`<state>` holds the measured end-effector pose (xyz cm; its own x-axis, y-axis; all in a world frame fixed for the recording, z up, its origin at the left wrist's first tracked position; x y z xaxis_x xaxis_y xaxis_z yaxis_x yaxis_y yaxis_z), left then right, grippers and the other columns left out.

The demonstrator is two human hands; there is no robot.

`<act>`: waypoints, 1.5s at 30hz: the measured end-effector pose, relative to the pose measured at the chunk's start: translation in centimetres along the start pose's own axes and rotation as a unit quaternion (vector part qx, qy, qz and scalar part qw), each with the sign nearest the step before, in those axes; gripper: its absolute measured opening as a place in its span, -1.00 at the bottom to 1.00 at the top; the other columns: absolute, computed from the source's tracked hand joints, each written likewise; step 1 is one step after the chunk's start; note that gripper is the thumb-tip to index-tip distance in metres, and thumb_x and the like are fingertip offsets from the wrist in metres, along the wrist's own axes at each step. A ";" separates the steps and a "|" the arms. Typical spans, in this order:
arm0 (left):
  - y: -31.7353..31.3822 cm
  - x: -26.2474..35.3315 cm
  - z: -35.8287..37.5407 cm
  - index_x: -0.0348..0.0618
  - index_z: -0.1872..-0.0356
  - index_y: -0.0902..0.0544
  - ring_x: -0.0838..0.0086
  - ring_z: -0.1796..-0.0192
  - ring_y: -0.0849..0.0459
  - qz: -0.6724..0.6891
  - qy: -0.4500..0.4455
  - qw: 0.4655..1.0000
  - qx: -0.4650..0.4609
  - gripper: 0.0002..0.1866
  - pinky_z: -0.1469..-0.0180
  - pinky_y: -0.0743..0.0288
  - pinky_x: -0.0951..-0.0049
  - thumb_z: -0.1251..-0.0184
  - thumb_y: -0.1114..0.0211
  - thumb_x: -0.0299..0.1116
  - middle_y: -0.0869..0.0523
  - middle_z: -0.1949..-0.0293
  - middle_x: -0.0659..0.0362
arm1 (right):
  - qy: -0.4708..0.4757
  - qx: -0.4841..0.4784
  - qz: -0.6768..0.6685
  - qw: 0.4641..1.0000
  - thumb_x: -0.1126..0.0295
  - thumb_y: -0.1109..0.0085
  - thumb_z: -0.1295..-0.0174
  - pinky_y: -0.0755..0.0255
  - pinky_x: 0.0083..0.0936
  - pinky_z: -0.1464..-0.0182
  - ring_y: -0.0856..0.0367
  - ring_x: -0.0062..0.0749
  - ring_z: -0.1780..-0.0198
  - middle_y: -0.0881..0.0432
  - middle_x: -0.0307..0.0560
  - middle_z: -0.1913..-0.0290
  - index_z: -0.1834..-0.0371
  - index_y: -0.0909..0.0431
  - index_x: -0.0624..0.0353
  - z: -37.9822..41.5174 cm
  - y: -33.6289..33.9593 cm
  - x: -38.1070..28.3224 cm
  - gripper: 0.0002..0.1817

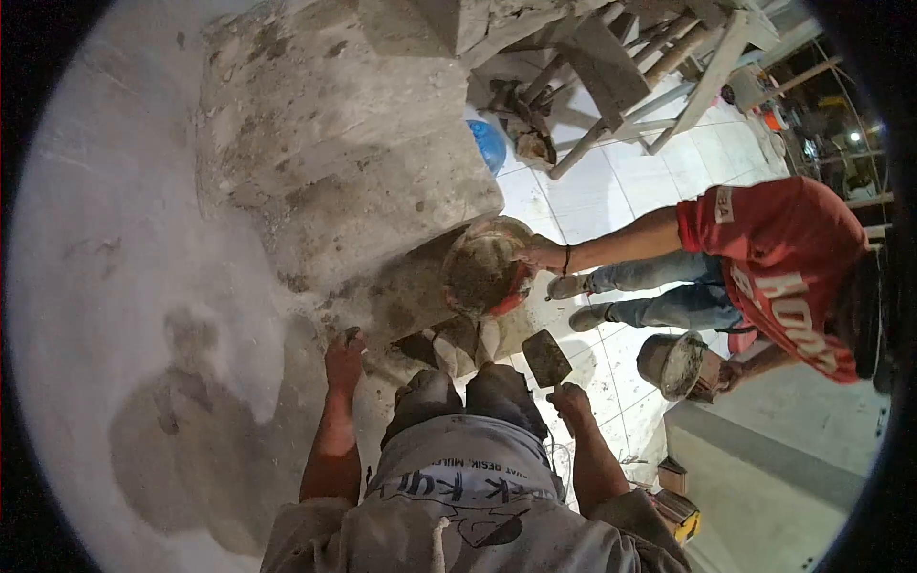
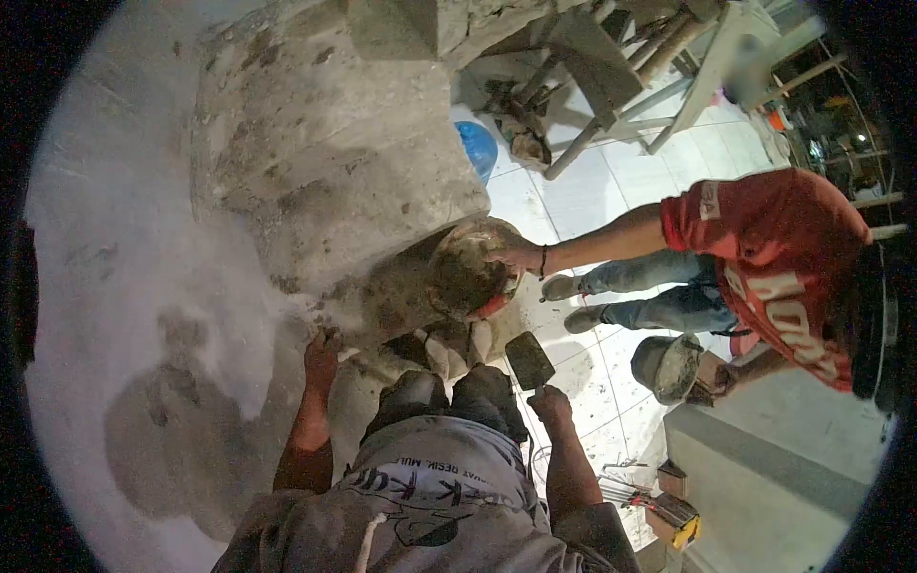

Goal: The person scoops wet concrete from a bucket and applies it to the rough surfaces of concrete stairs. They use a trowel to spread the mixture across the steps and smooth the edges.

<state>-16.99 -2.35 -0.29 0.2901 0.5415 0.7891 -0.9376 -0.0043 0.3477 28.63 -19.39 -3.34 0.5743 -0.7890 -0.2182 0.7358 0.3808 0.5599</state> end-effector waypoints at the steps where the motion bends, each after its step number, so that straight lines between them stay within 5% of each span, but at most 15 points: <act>1: 0.2 -0.7 -0.4 -0.31 -0.05 -0.52 0.13 0.03 -0.58 -0.051 -0.007 0.999 -0.013 -0.57 -0.03 -0.41 0.30 -0.33 -0.08 -0.18 -0.62 0.07 -0.07 | 0.001 -0.008 0.005 1.000 0.22 -0.03 -0.08 -0.50 -0.24 0.29 -0.63 -0.06 0.39 -0.61 0.11 0.46 0.34 -0.56 0.25 -0.6 0.0 -1.0 -0.70; 5: -0.5 -10.3 -1.5 -0.31 -0.04 -0.53 0.08 0.02 -0.58 -0.082 -0.054 0.994 0.042 -0.59 -0.03 -0.42 0.27 -0.32 -0.11 -0.19 -0.62 0.07 -0.07 | 0.094 -0.028 0.196 0.976 0.14 -0.06 -0.03 -0.47 -0.12 0.04 -0.58 0.09 0.07 -0.60 0.24 0.19 0.23 -0.56 0.21 -1.5 -0.2 -4.1 -0.62; 8: -2.5 -5.2 -0.3 -0.30 -0.04 -0.53 0.05 0.01 -0.57 -0.293 -0.076 0.953 0.020 -0.58 -0.06 -0.41 0.23 -0.32 -0.11 -0.17 -0.62 0.06 -0.08 | 0.119 -0.041 0.227 0.966 0.02 -0.15 0.00 -0.43 -0.20 -0.03 -0.54 0.02 -0.02 -0.60 0.14 0.10 0.08 -0.49 0.21 -5.1 -2.3 -4.9 -0.47; 14: -4.8 -5.3 -0.5 -0.32 0.02 -0.55 0.13 0.06 -0.61 -0.077 0.001 0.997 0.029 -0.64 -0.05 -0.42 0.26 -0.27 -0.13 -0.26 -0.63 0.10 -0.08 | 0.126 -0.054 0.237 0.962 0.14 -0.10 -0.07 -0.44 -0.18 0.00 -0.58 -0.01 0.03 -0.61 0.15 0.14 0.11 -0.44 0.23 -8.4 -3.8 -9.6 -0.58; 17: -5.0 -3.0 -0.3 -0.31 0.03 -0.55 0.15 0.06 -0.61 0.013 -0.071 0.996 0.054 -0.65 -0.01 -0.45 0.30 -0.21 -0.15 -0.32 -0.64 0.13 -0.08 | 0.148 -0.059 0.232 0.960 0.14 -0.10 -0.06 -0.45 -0.19 -0.01 -0.58 0.00 0.03 -0.61 0.16 0.13 0.15 -0.49 0.24 -10.3 -4.1 -11.2 -0.59; 20: -5.1 -3.1 -0.1 -0.30 0.06 -0.56 0.14 0.06 -0.62 -0.067 -0.018 0.995 0.077 -0.68 0.03 -0.48 0.32 -0.20 -0.16 -0.34 -0.65 0.13 -0.07 | 0.165 -0.076 0.231 0.956 0.14 -0.11 -0.04 -0.45 -0.20 -0.01 -0.58 0.00 0.03 -0.61 0.18 0.13 0.20 -0.54 0.25 -11.8 -4.3 -12.5 -0.60; 22: -6.9 -1.7 0.8 -0.28 0.11 -0.57 0.13 0.12 -0.63 -0.464 -0.168 0.868 0.055 -0.74 0.12 -0.51 0.30 -0.19 -0.17 -0.40 -0.64 0.18 -0.03 | 0.173 -0.091 0.233 0.953 0.14 -0.12 -0.03 -0.45 -0.21 -0.02 -0.58 0.01 0.03 -0.61 0.19 0.13 0.23 -0.58 0.26 -13.1 -4.6 -13.1 -0.60; 26: -8.4 -3.2 1.3 -0.23 0.14 -0.58 0.13 0.21 -0.63 -0.187 0.004 0.981 0.055 -0.78 0.19 -0.53 0.25 -0.17 -0.17 -0.46 -0.60 0.26 0.00 | 0.178 -0.121 0.233 0.948 0.14 -0.13 -0.02 -0.46 -0.22 -0.02 -0.59 0.01 0.04 -0.61 0.21 0.12 0.27 -0.63 0.27 -17.2 -8.9 -12.9 -0.60; 28: -9.9 -4.7 1.1 -0.21 0.13 -0.58 0.08 0.22 -0.62 -0.317 -0.095 0.944 0.001 -0.78 0.22 -0.54 0.24 -0.19 -0.14 -0.48 -0.59 0.24 -0.02 | 0.228 -0.105 0.203 0.947 0.19 -0.10 -0.04 -0.48 -0.23 0.04 -0.60 -0.01 0.06 -0.62 0.18 0.15 0.27 -0.64 0.23 -21.2 -13.5 -11.1 -0.66; 30: -10.5 -6.5 -0.3 -0.24 0.13 -0.57 0.02 0.17 -0.61 -0.250 -0.006 0.968 -0.021 -0.76 0.13 -0.51 0.18 -0.25 -0.11 -0.36 -0.60 0.14 -0.07 | 0.249 -0.090 0.184 0.946 0.22 -0.08 -0.06 -0.49 -0.24 0.07 -0.61 -0.02 0.07 -0.63 0.16 0.16 0.28 -0.65 0.21 -22.5 -14.7 -11.6 -0.69; 33: -10.4 -10.3 -1.5 -0.26 0.13 -0.56 0.00 0.15 -0.59 -0.145 0.040 0.989 -0.003 -0.68 0.01 -0.42 0.09 -0.28 -0.06 -0.22 -0.59 0.09 -0.11 | 0.132 -0.307 -0.183 0.924 0.27 -0.15 -0.01 -0.50 -0.31 0.19 -0.62 -0.19 0.23 -0.63 0.04 0.30 0.28 -0.61 0.21 -23.0 -17.1 -13.0 -0.73; 38: -8.5 -16.1 -1.9 -0.21 0.16 -0.58 0.09 0.15 -0.62 -0.114 0.014 0.993 -0.026 -0.78 0.10 -0.49 0.19 -0.25 -0.14 -0.33 -0.61 0.16 -0.07 | 0.157 -0.473 -0.483 0.720 0.32 -0.19 0.06 -0.52 -0.38 0.27 -0.65 -0.30 0.32 -0.64 -0.02 0.40 0.37 -0.63 0.24 -21.4 -18.8 -17.0 -0.76; 41: -6.6 -18.3 -2.8 -0.18 0.21 -0.58 0.17 0.17 -0.64 -0.142 -0.099 0.984 -0.033 -0.84 0.20 -0.53 0.27 -0.20 -0.18 -0.43 -0.61 0.21 -0.03 | 0.200 -0.344 -0.326 0.858 0.33 -0.14 0.00 -0.50 -0.38 0.26 -0.64 -0.28 0.31 -0.63 0.01 0.36 0.29 -0.61 0.23 -23.4 -20.8 -19.0 -0.75; 43: -4.7 -12.6 -2.8 -0.19 0.25 -0.59 0.13 0.19 -0.63 -0.334 -0.165 0.927 -0.037 -0.85 0.19 -0.53 0.19 -0.20 -0.19 -0.38 -0.62 0.26 -0.01 | 0.220 -0.293 -0.254 0.895 0.33 -0.10 -0.03 -0.49 -0.38 0.26 -0.63 -0.27 0.29 -0.63 0.02 0.32 0.25 -0.59 0.23 -25.0 -21.7 -20.3 -0.74; 45: -2.1 -15.1 -3.8 -0.20 0.20 -0.58 0.16 0.19 -0.61 -0.309 -0.061 0.947 -0.058 -0.77 0.13 -0.47 0.23 -0.23 -0.16 -0.27 -0.62 0.25 0.00 | 0.219 -0.272 -0.221 0.911 0.33 -0.07 -0.07 -0.47 -0.38 0.26 -0.61 -0.26 0.28 -0.62 0.04 0.29 0.20 -0.57 0.22 -25.5 -22.4 -20.6 -0.73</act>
<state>-20.14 -7.37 -14.88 0.8039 0.3093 0.5080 -0.5941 0.3782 0.7100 9.45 0.65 -31.79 0.1791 -0.7009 -0.6904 0.9303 0.3490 -0.1129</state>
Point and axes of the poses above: each hand's wrist, its own z-axis away from the middle knuckle, its own y-axis out of the back of the hand, x = y × z, the point moved 4 cm from there along -z, towards the middle knuckle
